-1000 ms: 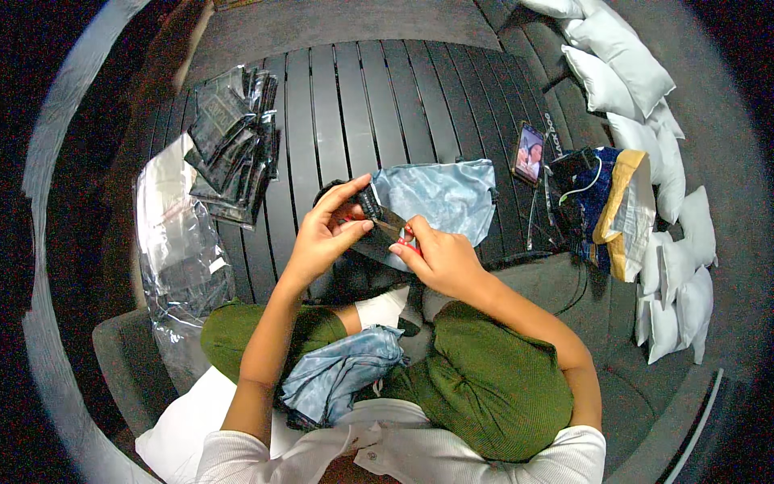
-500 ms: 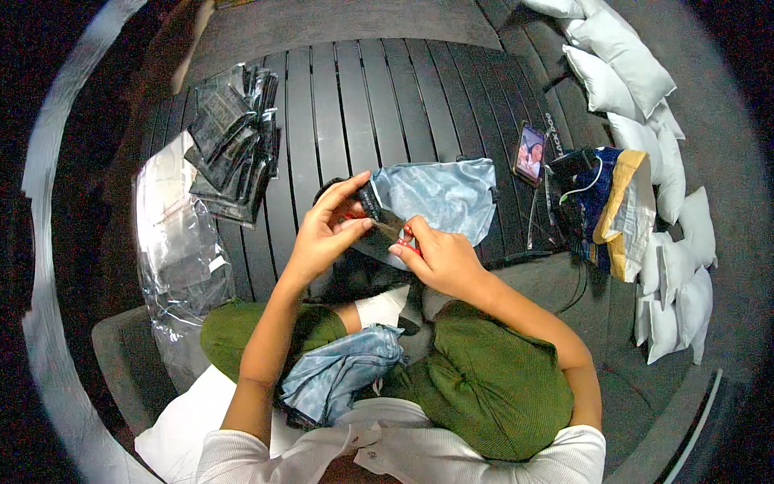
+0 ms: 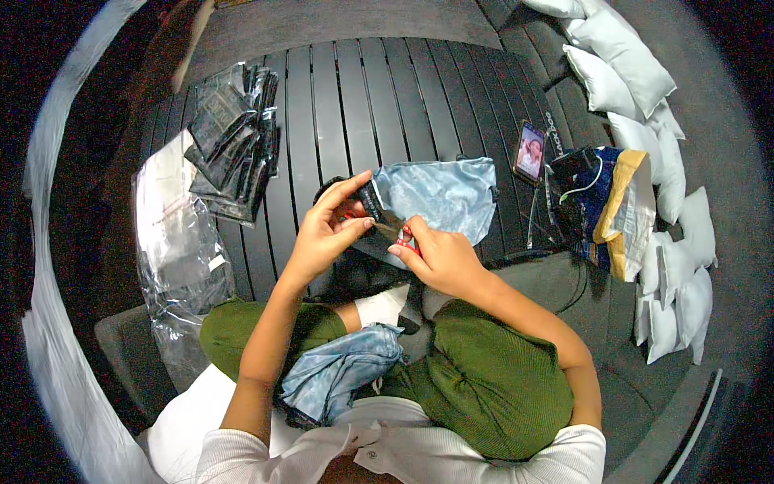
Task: Trimming loose threads from a light blue garment using thread nippers.
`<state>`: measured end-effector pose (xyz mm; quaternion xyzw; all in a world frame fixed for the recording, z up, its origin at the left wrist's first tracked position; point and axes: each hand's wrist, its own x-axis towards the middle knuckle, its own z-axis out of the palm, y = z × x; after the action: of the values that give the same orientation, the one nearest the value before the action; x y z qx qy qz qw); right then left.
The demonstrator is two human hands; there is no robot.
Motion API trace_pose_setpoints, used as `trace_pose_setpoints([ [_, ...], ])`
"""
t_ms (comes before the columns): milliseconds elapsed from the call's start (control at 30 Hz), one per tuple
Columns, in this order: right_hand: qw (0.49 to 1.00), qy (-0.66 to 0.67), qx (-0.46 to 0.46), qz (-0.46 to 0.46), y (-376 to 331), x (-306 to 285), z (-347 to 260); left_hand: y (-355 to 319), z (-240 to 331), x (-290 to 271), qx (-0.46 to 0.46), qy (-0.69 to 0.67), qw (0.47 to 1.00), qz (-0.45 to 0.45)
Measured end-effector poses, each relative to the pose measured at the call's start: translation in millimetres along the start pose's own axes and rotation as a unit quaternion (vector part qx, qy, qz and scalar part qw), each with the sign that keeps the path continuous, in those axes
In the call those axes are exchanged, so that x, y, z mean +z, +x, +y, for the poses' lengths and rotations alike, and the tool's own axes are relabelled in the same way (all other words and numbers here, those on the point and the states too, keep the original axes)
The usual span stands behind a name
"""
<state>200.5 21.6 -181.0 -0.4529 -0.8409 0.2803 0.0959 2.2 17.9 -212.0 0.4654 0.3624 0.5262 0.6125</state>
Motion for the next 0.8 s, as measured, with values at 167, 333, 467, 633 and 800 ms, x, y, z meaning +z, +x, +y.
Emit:
trace_pose_setpoints([
  [167, 1.0, 0.001, -0.003, 0.002, -0.4, 1.1, 1.9, 0.5, 2.0, 0.6, 0.002, 0.024, 1.0, 0.002],
  [333, 1.0, 0.001, -0.003, -0.001, -0.1, 1.4, 1.6, 0.2, 1.3, 0.9, 0.003, 0.02, 1.0, 0.005],
  [467, 1.0, 0.007, -0.01, 0.004, 0.2, 1.4, 1.6, 0.3, 4.4, 1.3, 0.006, 0.025, 1.0, 0.004],
  [633, 1.0, 0.008, -0.008, 0.003, 0.2, 1.2, 1.0, 0.2, 3.1, 0.5, -0.003, 0.02, 1.0, 0.001],
  [800, 1.0, 0.01, -0.01, 0.002, 0.1, 1.7, 1.5, 0.6, 1.6, 0.5, -0.002, 0.009, 1.0, -0.001],
])
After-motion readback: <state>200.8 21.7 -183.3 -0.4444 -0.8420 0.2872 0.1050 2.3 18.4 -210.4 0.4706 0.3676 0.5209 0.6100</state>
